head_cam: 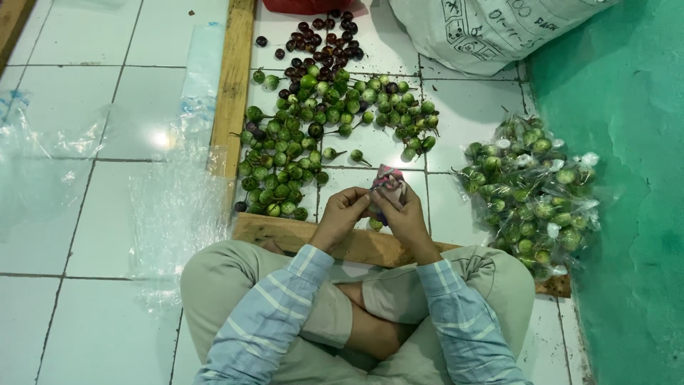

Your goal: Wrapping individual small green fruits in plastic sheets

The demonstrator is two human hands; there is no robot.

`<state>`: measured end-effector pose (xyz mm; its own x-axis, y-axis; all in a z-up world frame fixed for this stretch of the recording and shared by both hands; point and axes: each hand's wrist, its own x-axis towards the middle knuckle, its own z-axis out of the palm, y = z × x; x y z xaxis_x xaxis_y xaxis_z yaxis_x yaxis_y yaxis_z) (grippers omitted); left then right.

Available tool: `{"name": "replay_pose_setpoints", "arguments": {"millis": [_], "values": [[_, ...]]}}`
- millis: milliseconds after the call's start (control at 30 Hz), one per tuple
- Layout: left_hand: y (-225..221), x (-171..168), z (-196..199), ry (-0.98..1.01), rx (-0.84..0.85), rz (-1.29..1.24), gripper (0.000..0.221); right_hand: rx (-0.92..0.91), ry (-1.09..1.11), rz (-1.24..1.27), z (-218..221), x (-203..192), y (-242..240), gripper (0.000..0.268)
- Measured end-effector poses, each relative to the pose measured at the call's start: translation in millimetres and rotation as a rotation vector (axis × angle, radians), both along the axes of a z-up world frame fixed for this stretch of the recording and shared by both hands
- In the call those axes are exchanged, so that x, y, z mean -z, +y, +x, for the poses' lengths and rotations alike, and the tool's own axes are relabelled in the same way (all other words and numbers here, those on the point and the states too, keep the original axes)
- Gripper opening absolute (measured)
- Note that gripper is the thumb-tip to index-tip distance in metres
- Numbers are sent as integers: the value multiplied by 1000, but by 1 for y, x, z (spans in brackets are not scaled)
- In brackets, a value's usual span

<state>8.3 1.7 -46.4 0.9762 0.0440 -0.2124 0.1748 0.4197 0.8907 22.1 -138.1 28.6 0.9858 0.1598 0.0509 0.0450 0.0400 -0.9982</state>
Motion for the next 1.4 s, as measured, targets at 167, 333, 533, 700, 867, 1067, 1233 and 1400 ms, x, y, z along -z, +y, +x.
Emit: {"name": "replay_pose_setpoints", "arguments": {"millis": [167, 333, 533, 700, 867, 1067, 1233, 1400], "values": [[-5, -2, -1, -22, 27, 94, 18, 97, -47, -30, 10, 24, -4, 12], [-6, 16, 3, -43, -2, 125, 16, 305, -23, 17, 22, -5, -17, 15], [0, 36, 12, 125, -107, 221, 20, 404, 28, 119, 47, 39, -48, 15], [6, 61, 12, 198, -61, 639, 30, 353, 13, 101, 41, 40, -40, 15], [-3, 54, 9, 252, 82, 894, 38, 338, 16, 104, 34, 22, -33, 14], [-6, 47, 5, 309, 202, 998, 37, 303, 21, 105, 33, 26, -31, 12], [-9, 29, 5, 371, 239, 1041, 38, 290, 45, 71, 33, 26, -34, 12], [-10, 27, 2, 377, 183, 1002, 43, 273, 51, 86, 35, 35, -32, 14]]}}
